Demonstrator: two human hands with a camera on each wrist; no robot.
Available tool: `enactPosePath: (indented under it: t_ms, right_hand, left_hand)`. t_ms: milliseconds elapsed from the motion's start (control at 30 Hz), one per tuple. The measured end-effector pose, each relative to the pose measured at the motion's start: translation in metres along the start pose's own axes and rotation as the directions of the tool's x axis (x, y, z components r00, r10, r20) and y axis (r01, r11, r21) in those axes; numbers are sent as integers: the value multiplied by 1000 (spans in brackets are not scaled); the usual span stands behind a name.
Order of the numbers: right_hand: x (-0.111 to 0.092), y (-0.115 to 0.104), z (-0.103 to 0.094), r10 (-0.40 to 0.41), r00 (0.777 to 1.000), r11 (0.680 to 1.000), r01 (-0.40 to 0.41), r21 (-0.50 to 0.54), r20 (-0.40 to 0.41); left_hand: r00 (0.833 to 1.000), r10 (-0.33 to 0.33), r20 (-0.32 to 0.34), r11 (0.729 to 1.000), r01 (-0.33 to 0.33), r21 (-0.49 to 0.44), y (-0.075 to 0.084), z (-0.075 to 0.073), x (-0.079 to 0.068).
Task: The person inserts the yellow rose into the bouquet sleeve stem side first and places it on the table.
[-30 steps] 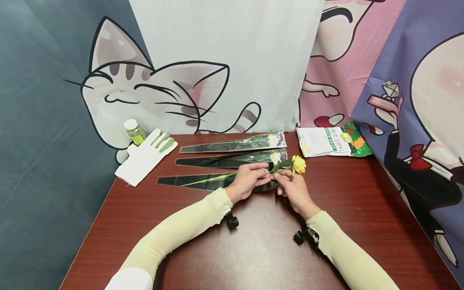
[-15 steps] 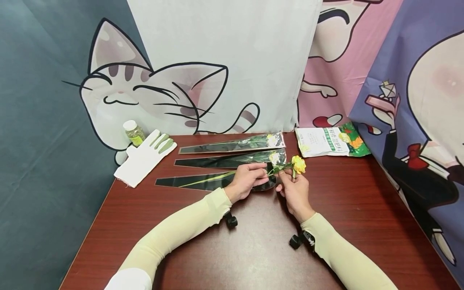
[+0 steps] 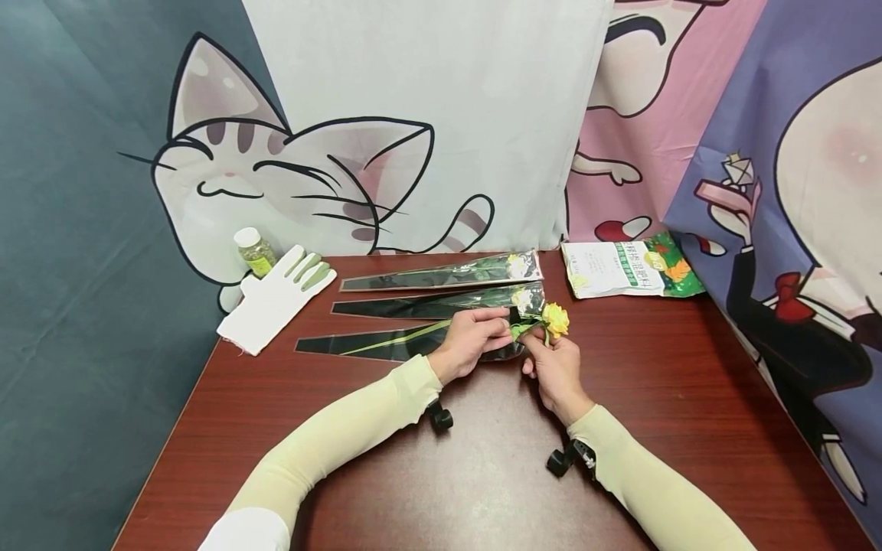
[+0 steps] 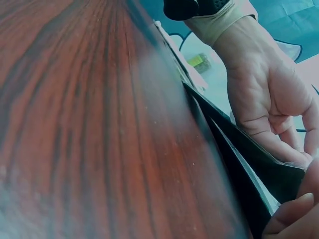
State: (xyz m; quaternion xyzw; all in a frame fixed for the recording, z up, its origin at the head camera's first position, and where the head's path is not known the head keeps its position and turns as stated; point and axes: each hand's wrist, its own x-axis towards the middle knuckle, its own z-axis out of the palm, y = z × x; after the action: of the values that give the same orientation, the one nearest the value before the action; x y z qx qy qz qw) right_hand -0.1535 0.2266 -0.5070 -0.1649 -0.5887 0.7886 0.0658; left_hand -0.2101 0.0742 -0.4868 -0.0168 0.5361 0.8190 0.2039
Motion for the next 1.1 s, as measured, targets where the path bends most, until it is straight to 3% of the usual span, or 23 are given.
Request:
enactPosePath:
  t_ms: [467, 800, 1100]
  right_hand:
    - [-1, -4, -6, 61, 997, 997, -59, -41, 43]
    - [0, -3, -9, 40, 997, 997, -36, -63, 60]
    - [2, -3, -8, 49, 997, 997, -45, -58, 67]
  left_hand:
    - [999, -11, 48, 996, 6, 91, -2, -3, -3]
    - [992, 53, 118, 986, -71, 151, -4, -2, -7]
    - [991, 71, 111, 986, -86, 142, -4, -1, -9]
